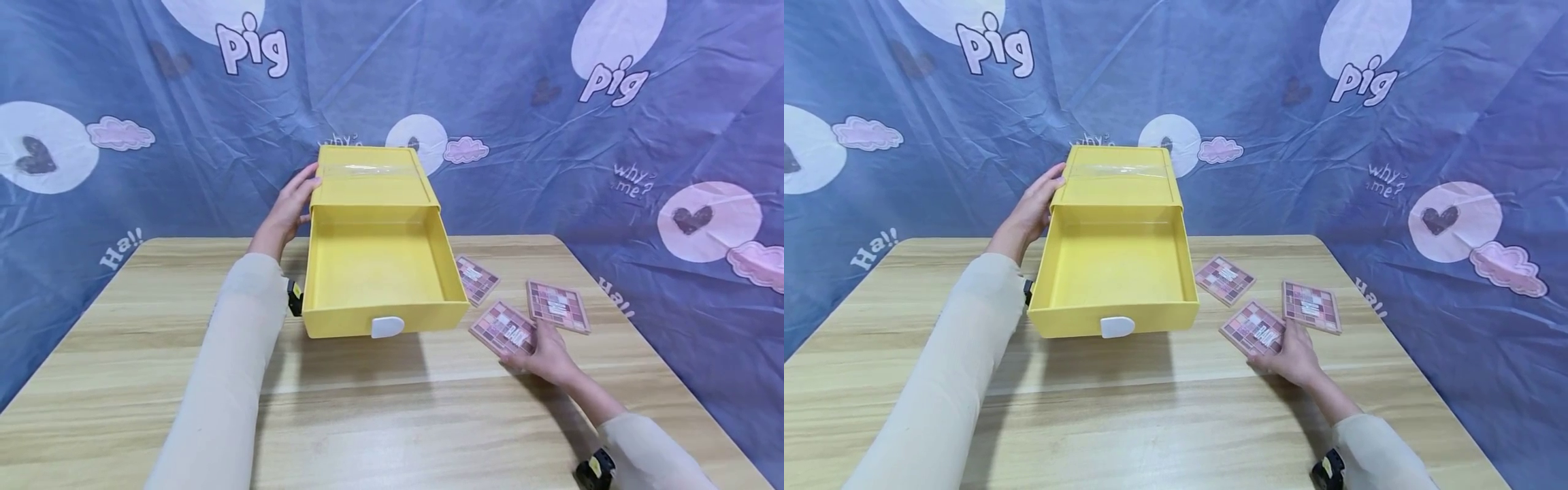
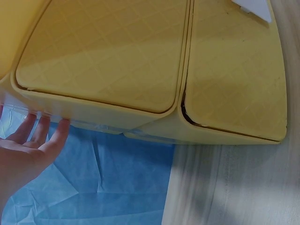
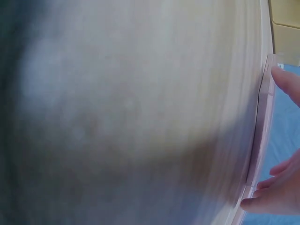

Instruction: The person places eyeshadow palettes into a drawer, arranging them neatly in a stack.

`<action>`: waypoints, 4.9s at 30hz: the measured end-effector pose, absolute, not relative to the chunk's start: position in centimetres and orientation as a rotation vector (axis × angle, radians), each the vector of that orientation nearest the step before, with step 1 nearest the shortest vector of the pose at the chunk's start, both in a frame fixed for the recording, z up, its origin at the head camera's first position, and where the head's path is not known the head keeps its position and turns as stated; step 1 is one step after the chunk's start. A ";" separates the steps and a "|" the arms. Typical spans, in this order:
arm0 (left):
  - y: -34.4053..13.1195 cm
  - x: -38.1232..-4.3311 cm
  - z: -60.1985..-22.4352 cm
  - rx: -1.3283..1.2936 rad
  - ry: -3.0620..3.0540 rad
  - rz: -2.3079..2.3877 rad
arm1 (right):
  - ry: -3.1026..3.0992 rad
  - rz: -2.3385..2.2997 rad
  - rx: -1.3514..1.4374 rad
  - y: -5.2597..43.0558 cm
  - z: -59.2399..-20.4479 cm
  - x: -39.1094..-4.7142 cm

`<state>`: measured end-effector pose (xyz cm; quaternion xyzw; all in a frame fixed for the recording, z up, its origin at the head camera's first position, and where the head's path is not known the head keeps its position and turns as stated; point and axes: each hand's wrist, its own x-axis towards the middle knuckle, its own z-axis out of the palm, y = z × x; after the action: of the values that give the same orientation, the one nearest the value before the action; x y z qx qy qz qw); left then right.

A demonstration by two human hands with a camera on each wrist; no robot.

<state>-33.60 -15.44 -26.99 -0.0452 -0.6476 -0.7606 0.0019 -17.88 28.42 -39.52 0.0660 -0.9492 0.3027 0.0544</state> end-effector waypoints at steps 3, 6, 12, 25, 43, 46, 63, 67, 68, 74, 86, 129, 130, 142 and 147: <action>-15.3 -33.6 -27.0 -0.148 -2.040 -2.379 | -2.898 0.871 0.203 28.6 -39.7 -17.7; -15.3 -33.6 -26.9 -0.154 -2.046 -2.370 | -2.909 0.875 0.200 28.7 -39.7 -17.6; -15.3 -33.6 -26.9 -0.153 -2.035 -2.379 | -2.909 0.948 0.206 28.7 -39.7 -17.6; -15.3 -33.5 -26.9 -0.152 -2.033 -2.377 | -2.875 0.911 0.177 28.9 -39.1 -17.8; -15.3 -33.5 -27.0 -0.140 -2.025 -2.393 | -2.905 0.978 0.168 28.9 -34.1 -18.4; -15.3 -33.5 -27.0 -0.144 -2.029 -2.391 | -2.892 0.994 0.191 28.8 -32.6 -18.6; -16.4 -33.1 -27.0 -0.100 -2.055 -2.340 | -2.934 0.992 0.305 26.6 -25.0 -20.3; -16.6 -33.0 -26.8 -0.089 -2.063 -2.342 | -2.951 1.037 0.298 26.2 -23.5 -20.5; -16.6 -32.9 -26.8 -0.094 -2.067 -2.338 | -2.946 1.040 0.307 26.0 -23.2 -20.6; -16.1 -33.1 -26.5 -0.115 -2.075 -2.314 | -2.893 1.089 0.371 25.0 -21.1 -20.7; -15.1 -33.6 -26.9 -0.091 -2.048 -2.336 | -2.889 1.109 0.558 20.4 -18.5 -21.3; -14.6 -33.7 -27.3 -0.104 -2.063 -2.242 | -2.891 0.609 1.270 8.4 -23.5 -22.7; -14.6 -33.7 -27.4 -0.094 -2.063 -2.243 | -2.901 0.599 1.271 8.3 -23.6 -22.7; -14.6 -33.6 -27.5 -0.086 -2.062 -2.256 | -2.912 0.536 1.315 8.0 -23.9 -22.7; -14.6 -33.6 -27.5 -0.080 -2.053 -2.266 | -2.929 0.477 1.329 7.9 -24.1 -22.8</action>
<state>-33.61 -14.58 -27.50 -0.0263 -0.6707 -0.7401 0.0413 -22.76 7.95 -24.10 0.4080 -0.8995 0.1466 -0.0550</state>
